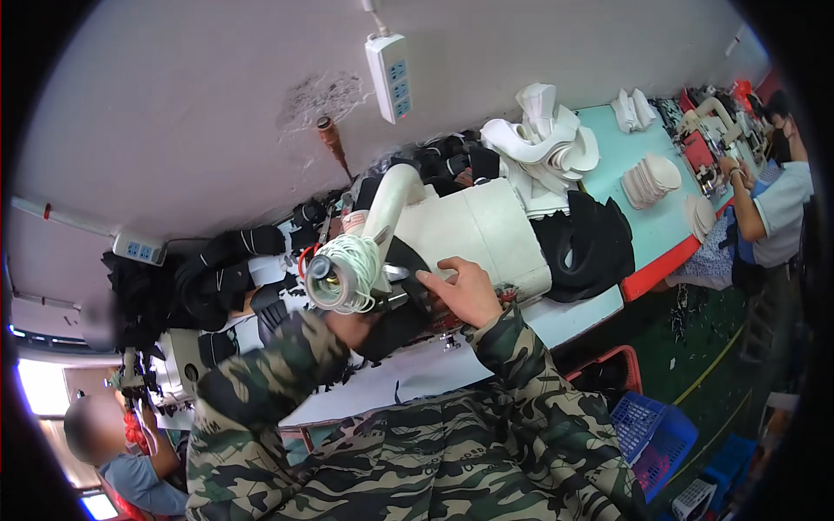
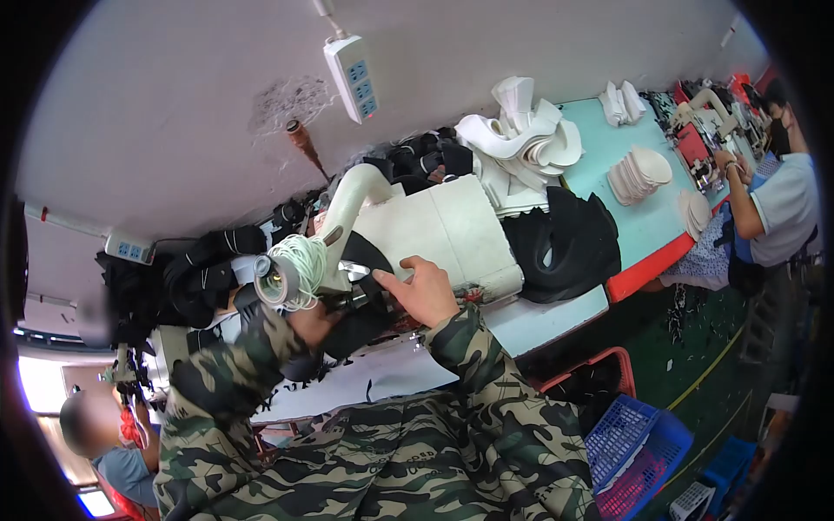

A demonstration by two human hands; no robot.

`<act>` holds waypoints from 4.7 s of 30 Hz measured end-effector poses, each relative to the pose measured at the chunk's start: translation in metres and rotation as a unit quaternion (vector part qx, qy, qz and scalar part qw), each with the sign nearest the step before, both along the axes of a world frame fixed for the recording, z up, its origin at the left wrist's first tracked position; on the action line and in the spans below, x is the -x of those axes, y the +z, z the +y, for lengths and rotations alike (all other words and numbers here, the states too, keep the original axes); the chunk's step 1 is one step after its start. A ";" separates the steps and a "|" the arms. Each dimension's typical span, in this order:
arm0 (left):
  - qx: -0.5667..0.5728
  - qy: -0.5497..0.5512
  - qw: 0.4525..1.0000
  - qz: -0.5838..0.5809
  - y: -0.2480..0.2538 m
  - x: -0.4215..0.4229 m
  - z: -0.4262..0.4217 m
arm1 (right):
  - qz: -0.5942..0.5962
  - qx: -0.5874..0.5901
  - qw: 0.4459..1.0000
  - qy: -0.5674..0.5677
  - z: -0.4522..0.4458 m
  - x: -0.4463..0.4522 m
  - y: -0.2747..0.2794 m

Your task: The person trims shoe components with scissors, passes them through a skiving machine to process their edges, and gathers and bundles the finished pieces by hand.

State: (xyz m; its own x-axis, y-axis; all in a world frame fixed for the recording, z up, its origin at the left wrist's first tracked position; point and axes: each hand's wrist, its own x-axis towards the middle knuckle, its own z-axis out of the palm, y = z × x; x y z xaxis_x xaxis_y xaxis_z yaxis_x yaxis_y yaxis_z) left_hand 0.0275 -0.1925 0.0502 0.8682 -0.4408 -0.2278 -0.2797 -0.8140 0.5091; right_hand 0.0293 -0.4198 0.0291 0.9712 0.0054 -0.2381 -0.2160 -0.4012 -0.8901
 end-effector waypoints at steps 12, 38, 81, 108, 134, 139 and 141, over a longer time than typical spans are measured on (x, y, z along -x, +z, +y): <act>0.000 -0.049 0.997 -0.055 -0.014 0.054 -0.050 | -0.004 -0.185 0.982 -0.043 0.017 0.001 -0.009; -0.237 0.294 0.922 0.081 -0.140 0.056 0.114 | -0.305 0.183 0.890 -0.285 -0.289 -0.003 0.071; -0.098 -0.064 0.993 -0.023 0.014 -0.051 0.015 | -0.060 -0.130 0.984 0.109 0.006 0.084 -0.006; 0.321 0.125 0.922 0.174 0.047 0.043 -0.056 | -0.079 -0.301 0.948 -0.072 -0.024 0.061 0.010; -0.046 -0.282 0.954 -0.088 0.047 -0.008 -0.222 | -0.115 -0.444 0.840 -0.289 -0.183 0.054 0.002; -0.112 -0.320 0.927 -0.159 0.006 -0.022 -0.303 | -0.109 -0.401 0.823 -0.387 -0.245 0.043 -0.055; -0.092 -0.346 0.920 -0.159 -0.004 -0.008 -0.307 | -0.072 -0.358 0.853 -0.374 -0.265 0.052 -0.091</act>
State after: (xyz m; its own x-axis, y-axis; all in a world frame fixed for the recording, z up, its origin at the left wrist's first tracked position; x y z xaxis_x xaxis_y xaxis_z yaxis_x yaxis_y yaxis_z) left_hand 0.0359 -0.4991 0.0459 0.4306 -0.8921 -0.1367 -0.8737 -0.4500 0.1845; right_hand -0.0225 -0.6846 -0.0619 0.7858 -0.5340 -0.3121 -0.0420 0.4574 -0.8883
